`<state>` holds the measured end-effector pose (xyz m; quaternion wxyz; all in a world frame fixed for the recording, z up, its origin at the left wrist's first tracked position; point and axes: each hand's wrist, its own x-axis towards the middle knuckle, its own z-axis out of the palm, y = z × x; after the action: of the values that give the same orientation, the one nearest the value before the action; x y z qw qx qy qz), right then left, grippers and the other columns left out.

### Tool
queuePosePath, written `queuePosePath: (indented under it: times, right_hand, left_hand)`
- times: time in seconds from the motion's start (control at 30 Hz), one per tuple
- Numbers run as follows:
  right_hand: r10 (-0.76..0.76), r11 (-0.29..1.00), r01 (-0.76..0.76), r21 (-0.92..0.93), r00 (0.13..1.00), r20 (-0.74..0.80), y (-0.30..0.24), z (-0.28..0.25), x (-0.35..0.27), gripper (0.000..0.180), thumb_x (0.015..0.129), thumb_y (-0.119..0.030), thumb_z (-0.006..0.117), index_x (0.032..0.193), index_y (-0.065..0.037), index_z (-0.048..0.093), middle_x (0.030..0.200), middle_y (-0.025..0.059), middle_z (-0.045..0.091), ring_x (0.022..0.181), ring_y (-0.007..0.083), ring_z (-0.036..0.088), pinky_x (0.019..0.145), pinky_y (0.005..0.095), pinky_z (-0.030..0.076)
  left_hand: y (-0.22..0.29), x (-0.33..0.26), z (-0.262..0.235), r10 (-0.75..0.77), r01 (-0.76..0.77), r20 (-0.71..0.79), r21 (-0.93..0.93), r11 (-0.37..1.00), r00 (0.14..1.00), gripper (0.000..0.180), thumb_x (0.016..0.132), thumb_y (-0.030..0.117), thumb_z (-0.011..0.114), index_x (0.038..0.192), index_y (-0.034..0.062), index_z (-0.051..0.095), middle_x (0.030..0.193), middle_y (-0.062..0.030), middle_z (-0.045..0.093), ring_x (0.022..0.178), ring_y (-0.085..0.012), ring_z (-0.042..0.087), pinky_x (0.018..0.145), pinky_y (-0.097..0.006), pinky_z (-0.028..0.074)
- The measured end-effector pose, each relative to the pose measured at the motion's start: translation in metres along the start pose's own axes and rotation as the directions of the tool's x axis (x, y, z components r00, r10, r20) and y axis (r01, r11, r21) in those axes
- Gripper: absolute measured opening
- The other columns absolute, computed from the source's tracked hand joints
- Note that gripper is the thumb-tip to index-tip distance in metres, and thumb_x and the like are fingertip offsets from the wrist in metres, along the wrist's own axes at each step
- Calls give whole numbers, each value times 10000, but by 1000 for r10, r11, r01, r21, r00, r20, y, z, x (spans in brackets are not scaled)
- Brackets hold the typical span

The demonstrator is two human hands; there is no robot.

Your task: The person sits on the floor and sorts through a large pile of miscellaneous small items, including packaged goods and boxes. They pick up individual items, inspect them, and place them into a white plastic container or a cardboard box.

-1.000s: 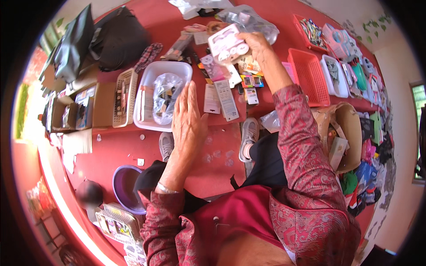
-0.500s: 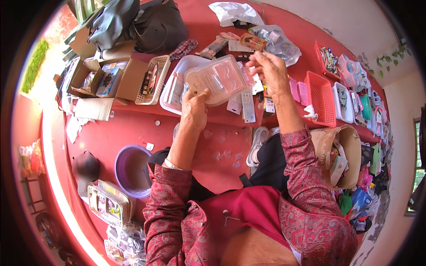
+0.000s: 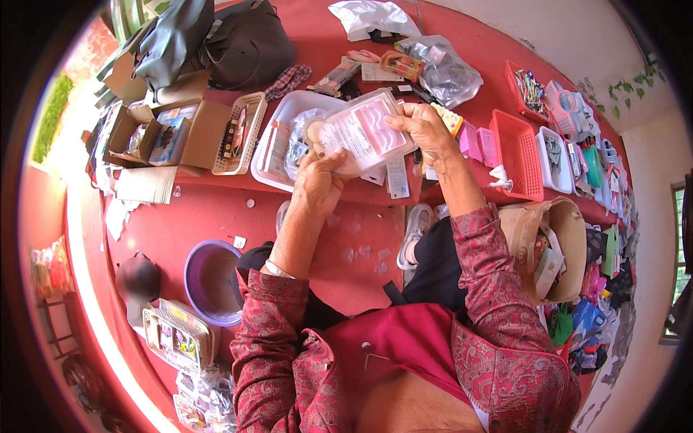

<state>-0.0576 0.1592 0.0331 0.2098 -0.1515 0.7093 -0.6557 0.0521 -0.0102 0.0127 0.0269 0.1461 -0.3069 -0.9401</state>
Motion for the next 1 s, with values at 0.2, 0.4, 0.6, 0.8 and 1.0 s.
queuePosePath:
  times: [0.2, 0.4, 0.6, 0.8, 1.0]
  right_hand:
    - [-22, 998, 20, -56, 999, -38, 5, -2, 2, 177, 751, -104, 610, 875, 23, 611, 766, 43, 620, 630, 75, 567, 606, 212, 472]
    - [44, 996, -40, 79, 998, -51, -1, -1, 0, 167, 747, -80, 596, 867, 35, 597, 752, 67, 618, 621, 95, 585, 595, 219, 486]
    - [27, 997, -23, 75, 999, -45, -7, 6, -2, 150, 755, -82, 588, 854, 31, 593, 743, 62, 616, 597, 94, 582, 572, 219, 486]
    - [47, 990, -41, 135, 998, -42, -14, 6, -8, 235, 821, -208, 562, 885, 16, 601, 777, 57, 627, 632, 88, 596, 590, 213, 489]
    - [51, 978, -41, 204, 998, -45, -6, 1, -3, 327, 844, -300, 561, 911, 17, 600, 793, 70, 631, 659, 92, 605, 590, 217, 493]
  left_hand:
    - [-5, 9, -19, -72, 70, 31, 77, 995, 997, 272, 836, -4, 488, 1103, -38, 449, 1033, -120, 554, 919, -220, 580, 801, -348, 511]
    - [-4, 0, -14, -199, 199, -15, 137, 970, 980, 235, 848, 80, 516, 1056, -27, 488, 938, -90, 584, 775, -168, 606, 554, -263, 556]
    - [-4, -1, -18, -163, 167, -40, 161, 973, 986, 238, 842, 107, 538, 1043, -14, 498, 920, -82, 585, 772, -163, 604, 527, -249, 551]
    - [-2, -5, -14, -148, 159, -69, 195, 968, 987, 249, 839, 116, 545, 1043, -16, 490, 919, -84, 584, 758, -162, 602, 516, -241, 545]
    - [-3, -4, -18, -151, 154, -31, 193, 969, 988, 259, 841, 114, 539, 1050, -26, 480, 935, -93, 580, 767, -168, 602, 525, -244, 543]
